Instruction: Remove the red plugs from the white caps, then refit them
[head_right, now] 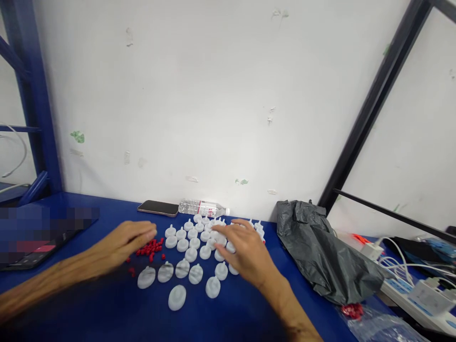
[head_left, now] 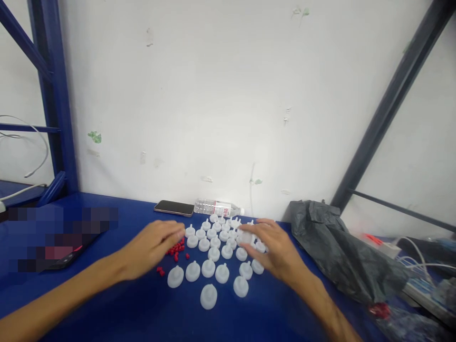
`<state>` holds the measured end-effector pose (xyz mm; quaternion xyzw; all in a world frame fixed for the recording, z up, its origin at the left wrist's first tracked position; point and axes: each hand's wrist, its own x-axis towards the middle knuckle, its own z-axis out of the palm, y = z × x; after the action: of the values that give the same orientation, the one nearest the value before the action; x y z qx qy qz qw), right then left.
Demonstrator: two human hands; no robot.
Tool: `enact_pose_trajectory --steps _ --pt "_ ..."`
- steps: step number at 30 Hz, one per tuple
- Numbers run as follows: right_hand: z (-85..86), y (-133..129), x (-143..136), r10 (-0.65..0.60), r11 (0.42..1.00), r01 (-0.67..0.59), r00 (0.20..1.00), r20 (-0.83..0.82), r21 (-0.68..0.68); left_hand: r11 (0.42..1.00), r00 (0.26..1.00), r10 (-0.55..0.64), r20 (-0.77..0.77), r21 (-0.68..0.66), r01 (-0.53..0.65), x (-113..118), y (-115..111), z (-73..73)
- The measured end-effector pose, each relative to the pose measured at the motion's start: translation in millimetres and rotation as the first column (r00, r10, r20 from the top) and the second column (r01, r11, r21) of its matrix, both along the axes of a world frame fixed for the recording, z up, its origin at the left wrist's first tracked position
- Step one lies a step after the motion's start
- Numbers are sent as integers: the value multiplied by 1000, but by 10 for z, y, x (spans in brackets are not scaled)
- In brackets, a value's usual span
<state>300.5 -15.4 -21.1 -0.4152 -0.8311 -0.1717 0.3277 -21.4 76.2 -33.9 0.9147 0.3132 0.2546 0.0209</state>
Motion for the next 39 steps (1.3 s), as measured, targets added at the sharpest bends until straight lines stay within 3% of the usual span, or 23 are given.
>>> enact_pose_trajectory --steps 5,13,15,19,24,31,35,39 --pt "163 14 352 -228 970 219 970 -84 -102 982 981 184 -60 -21 -186 -190 277 39" --pt "278 -26 437 -299 892 284 954 13 -351 984 976 155 -155 -64 -167 -134 290 -58" --pt "270 -15 469 -336 836 335 939 77 -434 979 965 189 -180 -39 -199 -150 308 -59" --pt "223 -2 496 -402 663 421 898 180 -619 966 930 249 -269 -4 -260 -183 366 -76" --pt "202 -10 480 -371 588 369 914 165 -720 962 915 261 -306 7 -272 -201 396 -101" --pt "341 -77 732 -432 595 340 900 68 -728 962 909 266 -321 21 -274 -199 386 -118" --pt "286 -136 962 -494 482 339 867 70 -808 963 910 261 -322 21 -269 -182 377 -133" --pt "161 -143 975 -520 392 333 849 92 -858 963 906 261 -334 20 -270 -162 352 -127"
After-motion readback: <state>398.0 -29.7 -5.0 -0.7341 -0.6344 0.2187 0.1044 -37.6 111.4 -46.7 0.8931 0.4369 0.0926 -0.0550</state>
